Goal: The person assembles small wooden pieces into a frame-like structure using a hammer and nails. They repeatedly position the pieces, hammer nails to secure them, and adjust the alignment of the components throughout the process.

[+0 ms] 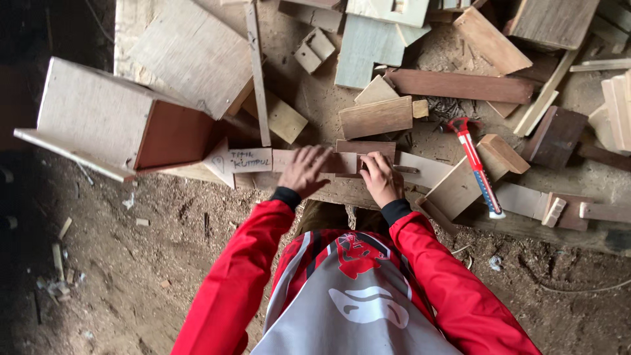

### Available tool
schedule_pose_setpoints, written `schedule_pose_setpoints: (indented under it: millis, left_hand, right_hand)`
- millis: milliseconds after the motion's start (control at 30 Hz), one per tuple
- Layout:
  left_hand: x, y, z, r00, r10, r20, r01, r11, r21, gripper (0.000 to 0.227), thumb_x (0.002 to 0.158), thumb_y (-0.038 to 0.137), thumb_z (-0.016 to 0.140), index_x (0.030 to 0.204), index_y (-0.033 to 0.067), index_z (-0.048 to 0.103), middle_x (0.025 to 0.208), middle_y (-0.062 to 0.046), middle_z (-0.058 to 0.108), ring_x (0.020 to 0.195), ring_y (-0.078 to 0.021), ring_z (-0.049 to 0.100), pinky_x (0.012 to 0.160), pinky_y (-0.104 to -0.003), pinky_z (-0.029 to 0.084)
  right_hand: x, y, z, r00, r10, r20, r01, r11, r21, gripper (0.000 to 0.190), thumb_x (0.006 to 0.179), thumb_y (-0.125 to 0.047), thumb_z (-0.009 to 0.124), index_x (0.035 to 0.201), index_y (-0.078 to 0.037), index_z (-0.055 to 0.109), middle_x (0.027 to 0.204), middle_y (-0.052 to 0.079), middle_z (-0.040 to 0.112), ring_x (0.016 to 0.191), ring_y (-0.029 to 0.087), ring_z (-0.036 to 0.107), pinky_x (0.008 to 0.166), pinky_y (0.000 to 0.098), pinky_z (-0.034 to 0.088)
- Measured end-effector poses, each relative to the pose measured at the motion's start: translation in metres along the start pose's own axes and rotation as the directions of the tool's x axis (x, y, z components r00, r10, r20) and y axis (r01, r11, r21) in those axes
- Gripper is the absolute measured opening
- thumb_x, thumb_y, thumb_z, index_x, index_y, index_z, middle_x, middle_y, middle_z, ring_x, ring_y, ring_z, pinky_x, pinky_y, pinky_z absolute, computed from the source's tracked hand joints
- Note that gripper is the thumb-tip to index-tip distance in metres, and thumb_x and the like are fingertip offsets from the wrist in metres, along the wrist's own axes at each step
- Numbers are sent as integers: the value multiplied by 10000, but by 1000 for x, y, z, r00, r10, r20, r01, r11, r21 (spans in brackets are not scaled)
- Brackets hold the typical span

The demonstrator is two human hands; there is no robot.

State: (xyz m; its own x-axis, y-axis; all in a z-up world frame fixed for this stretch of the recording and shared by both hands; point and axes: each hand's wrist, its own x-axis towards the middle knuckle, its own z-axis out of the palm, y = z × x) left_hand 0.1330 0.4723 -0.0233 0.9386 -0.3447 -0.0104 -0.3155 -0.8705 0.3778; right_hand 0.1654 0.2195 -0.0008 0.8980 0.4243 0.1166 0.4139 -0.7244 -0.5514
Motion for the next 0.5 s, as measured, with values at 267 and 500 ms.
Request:
schedule_pose_setpoints:
  millis: [267, 500]
  left_hand:
    - [21, -1, 20, 996, 63, -70, -59, 997, 55, 524, 1033, 304, 611, 1536, 180, 533, 1429, -119, 618, 1320, -298, 554, 1149, -464, 450]
    - [37, -13, -2, 990, 23, 137, -10, 995, -95, 444, 1018, 394, 570, 1435, 244, 601, 1293, -82, 664, 1171, -284, 595, 951, -425, 501]
  right_hand:
    - [3, 12, 7, 999, 33, -14, -32, 998, 45, 282, 901, -92, 740, 1169, -56, 658, 1110, 124, 582, 1035, 317, 614, 831, 421, 529]
    - [11, 21, 4, 995, 81, 61, -93, 973, 212, 227, 927, -94, 706, 1143, -29, 673, 1021, 137, 617, 916, 305, 665, 795, 398, 540]
